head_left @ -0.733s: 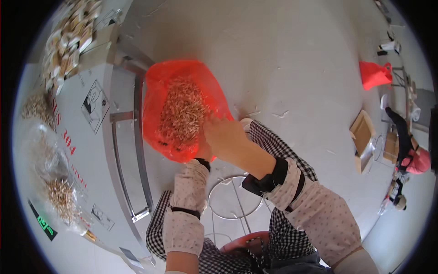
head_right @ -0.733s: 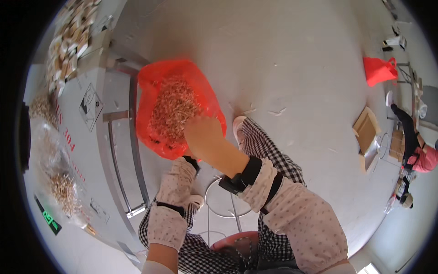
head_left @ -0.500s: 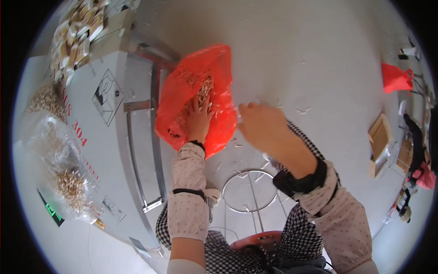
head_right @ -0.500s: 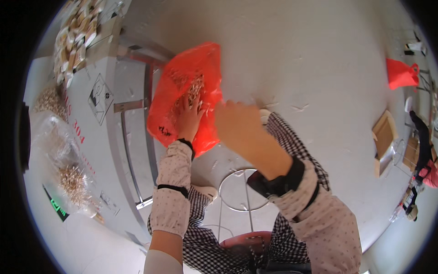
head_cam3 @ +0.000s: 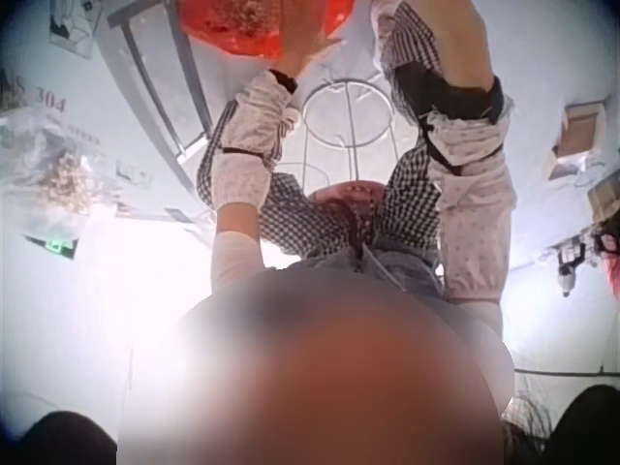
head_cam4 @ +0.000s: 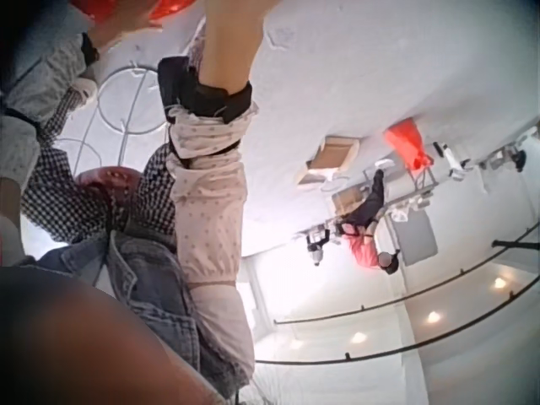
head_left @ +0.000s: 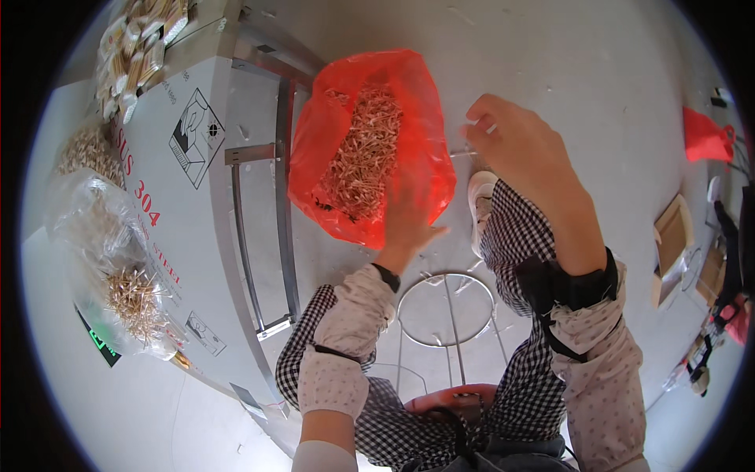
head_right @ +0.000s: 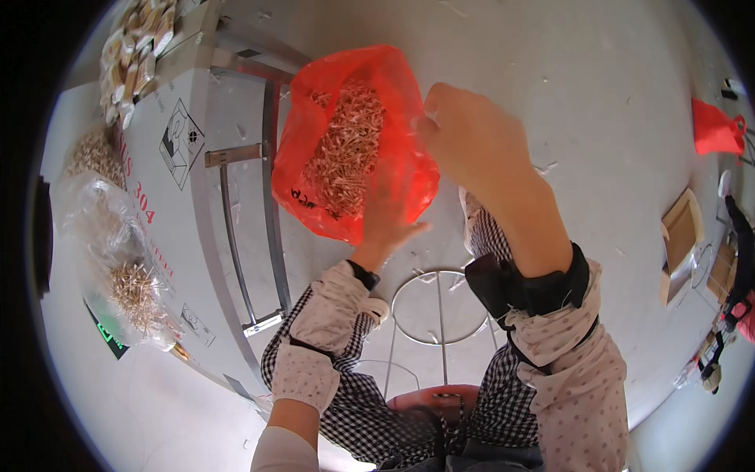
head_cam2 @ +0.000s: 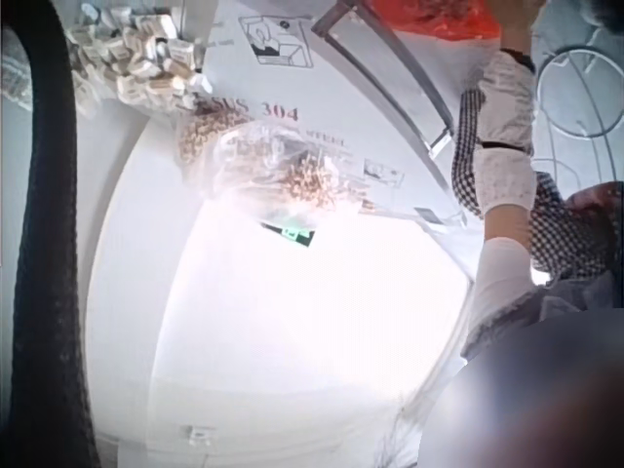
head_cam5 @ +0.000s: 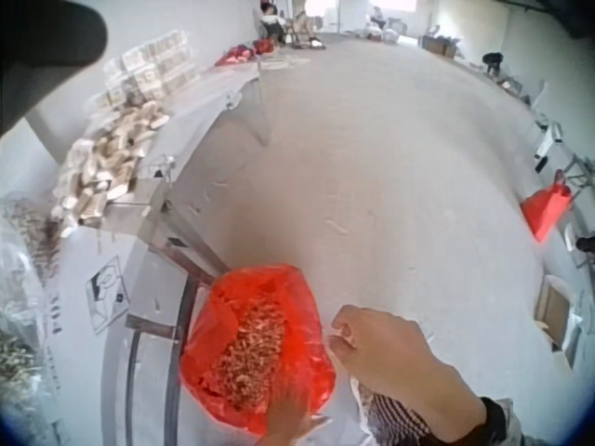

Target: Sorting and arranging cotton swabs on a workbench for packaging.

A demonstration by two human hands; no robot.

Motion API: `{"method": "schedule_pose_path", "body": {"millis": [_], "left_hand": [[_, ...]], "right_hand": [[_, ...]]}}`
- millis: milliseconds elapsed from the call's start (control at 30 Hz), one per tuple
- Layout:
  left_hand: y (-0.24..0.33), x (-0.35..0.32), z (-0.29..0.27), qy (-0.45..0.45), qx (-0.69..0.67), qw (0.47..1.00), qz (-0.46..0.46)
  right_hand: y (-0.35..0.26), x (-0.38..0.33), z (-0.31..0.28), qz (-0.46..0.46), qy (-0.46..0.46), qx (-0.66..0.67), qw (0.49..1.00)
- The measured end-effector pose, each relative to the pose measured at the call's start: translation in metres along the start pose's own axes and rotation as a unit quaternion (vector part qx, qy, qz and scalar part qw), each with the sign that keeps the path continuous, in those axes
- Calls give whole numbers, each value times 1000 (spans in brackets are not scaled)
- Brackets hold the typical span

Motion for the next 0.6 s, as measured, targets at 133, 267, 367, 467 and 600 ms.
{"method": "schedule_pose_path", "body": {"millis": [133,267,367,467,600], "left_hand": [[-7,-30,31,-119,212,964,109],[-23,-28,5,-40,-121,970,-208],[-23,-35,-33,76,-190,919,-337],[-26,-55,-35,58,-230,882,-408],[-5,-41,-44,32,-190,913,-359]], "right_hand": [[21,12,-22,-38,-2,68,997],[85,55,-38,-86,-50,37,994],[167,93,37,-73,-48,-118,989],[237,102,148,-117,-81,-110,984],[249,104,236,-236,-106,-164,952]]}}
Point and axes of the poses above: each hand's wrist, its own x-axis towards the middle knuckle, its own z-axis out of the palm, y = z × x, the point moved 3 cm from there along x, towards the middle knuckle, and after that the axes turned 9 degrees about x, right-handed, at the moved point
